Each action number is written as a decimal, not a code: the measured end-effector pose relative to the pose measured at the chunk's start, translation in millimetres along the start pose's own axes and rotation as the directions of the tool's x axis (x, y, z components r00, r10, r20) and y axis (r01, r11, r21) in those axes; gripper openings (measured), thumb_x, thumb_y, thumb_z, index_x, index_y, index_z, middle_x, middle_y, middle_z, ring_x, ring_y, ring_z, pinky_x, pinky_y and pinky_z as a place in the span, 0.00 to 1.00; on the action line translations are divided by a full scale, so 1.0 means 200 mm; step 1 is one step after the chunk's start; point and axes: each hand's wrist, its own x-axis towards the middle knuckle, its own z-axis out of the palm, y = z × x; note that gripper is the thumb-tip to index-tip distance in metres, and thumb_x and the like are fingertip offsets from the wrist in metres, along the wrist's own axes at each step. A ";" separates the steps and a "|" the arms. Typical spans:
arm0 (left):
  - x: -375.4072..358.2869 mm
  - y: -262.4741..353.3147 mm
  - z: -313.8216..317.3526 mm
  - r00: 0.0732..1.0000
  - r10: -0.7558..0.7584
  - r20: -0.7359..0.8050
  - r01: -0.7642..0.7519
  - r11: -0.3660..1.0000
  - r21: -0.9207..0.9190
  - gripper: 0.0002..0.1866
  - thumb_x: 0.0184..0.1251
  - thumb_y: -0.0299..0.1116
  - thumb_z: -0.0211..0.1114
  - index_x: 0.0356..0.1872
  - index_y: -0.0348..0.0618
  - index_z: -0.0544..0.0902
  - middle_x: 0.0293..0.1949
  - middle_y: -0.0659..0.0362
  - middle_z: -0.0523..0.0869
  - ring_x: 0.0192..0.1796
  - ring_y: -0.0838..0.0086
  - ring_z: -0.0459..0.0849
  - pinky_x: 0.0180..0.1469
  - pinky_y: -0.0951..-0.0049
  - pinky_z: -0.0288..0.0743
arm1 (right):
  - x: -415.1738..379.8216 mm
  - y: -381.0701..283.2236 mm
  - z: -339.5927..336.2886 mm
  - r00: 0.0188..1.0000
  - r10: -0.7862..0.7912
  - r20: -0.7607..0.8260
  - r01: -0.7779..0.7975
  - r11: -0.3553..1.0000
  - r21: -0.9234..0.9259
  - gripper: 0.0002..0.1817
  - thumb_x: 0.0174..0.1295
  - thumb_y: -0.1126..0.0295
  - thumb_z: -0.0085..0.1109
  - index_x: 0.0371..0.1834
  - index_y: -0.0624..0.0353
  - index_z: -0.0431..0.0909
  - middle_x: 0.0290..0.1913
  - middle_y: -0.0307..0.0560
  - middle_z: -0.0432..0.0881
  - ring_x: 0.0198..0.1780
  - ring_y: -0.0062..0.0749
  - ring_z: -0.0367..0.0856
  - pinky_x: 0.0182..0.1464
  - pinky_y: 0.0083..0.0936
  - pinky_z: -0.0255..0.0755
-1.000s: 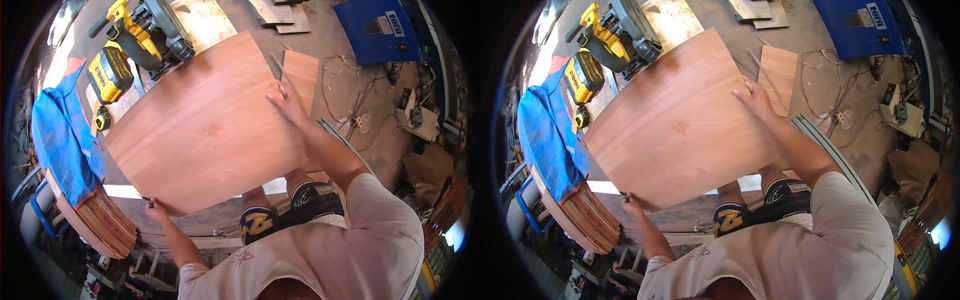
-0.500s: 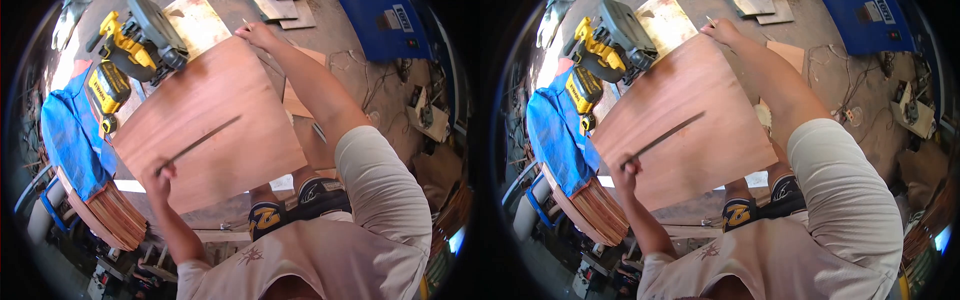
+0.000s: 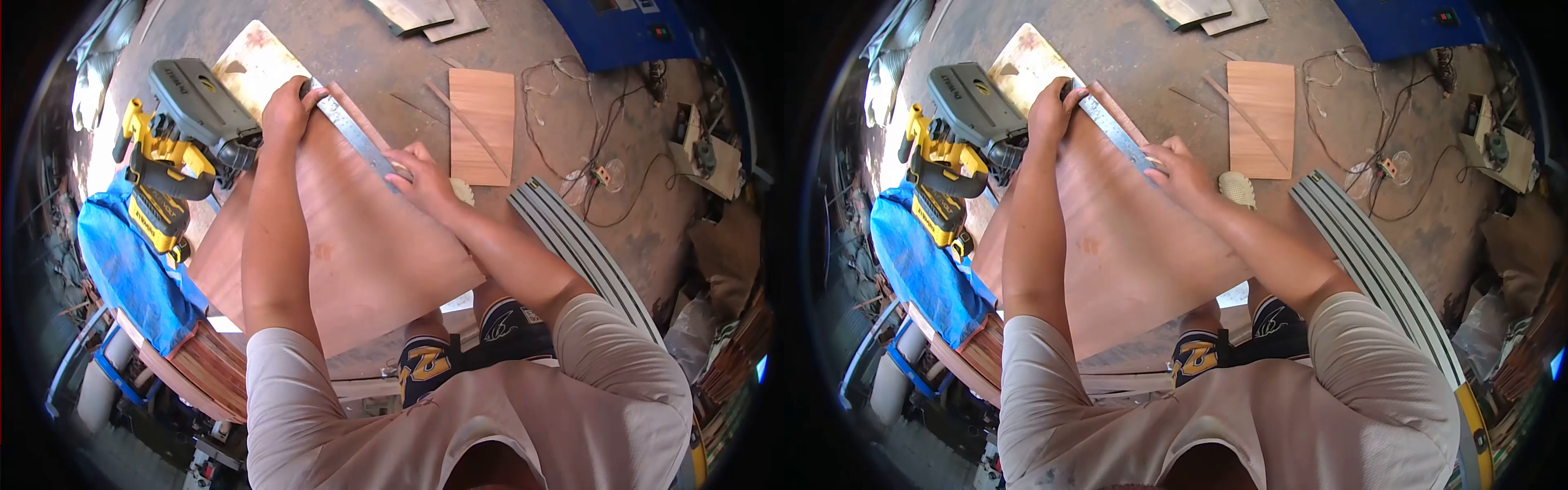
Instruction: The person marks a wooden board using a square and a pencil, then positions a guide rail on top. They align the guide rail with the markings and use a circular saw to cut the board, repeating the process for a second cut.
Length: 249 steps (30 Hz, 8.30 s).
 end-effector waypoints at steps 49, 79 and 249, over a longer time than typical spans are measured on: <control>-0.22 -0.10 0.34 0.972 -0.142 -0.188 0.144 0.990 -0.003 0.38 0.49 0.66 0.67 0.50 0.41 0.83 0.55 0.51 0.81 0.60 0.57 0.74 0.63 0.56 0.66 | 0.19 0.28 0.11 0.959 0.142 0.246 -0.210 0.938 0.277 0.29 0.65 0.71 0.62 0.67 0.65 0.63 0.60 0.49 0.73 0.59 0.33 0.73 0.60 0.29 0.69; -0.21 0.06 0.20 0.919 -0.131 -0.371 0.145 0.989 0.009 0.41 0.46 0.59 0.76 0.59 0.46 0.76 0.52 0.54 0.76 0.59 0.57 0.71 0.62 0.57 0.68 | 0.48 0.14 -0.18 0.901 0.433 -0.006 -0.418 0.874 0.246 0.19 0.76 0.61 0.44 0.54 0.65 0.78 0.28 0.38 0.76 0.29 0.17 0.73 0.31 0.19 0.67; -0.24 0.06 0.18 0.934 -0.189 -0.303 0.183 0.982 -0.048 0.42 0.40 0.57 0.79 0.60 0.54 0.76 0.54 0.57 0.76 0.62 0.61 0.71 0.63 0.59 0.68 | 0.76 -0.07 0.08 0.975 -0.220 0.028 0.221 0.974 -0.043 0.11 0.57 0.69 0.62 0.41 0.61 0.85 0.36 0.49 0.84 0.36 0.40 0.84 0.39 0.29 0.76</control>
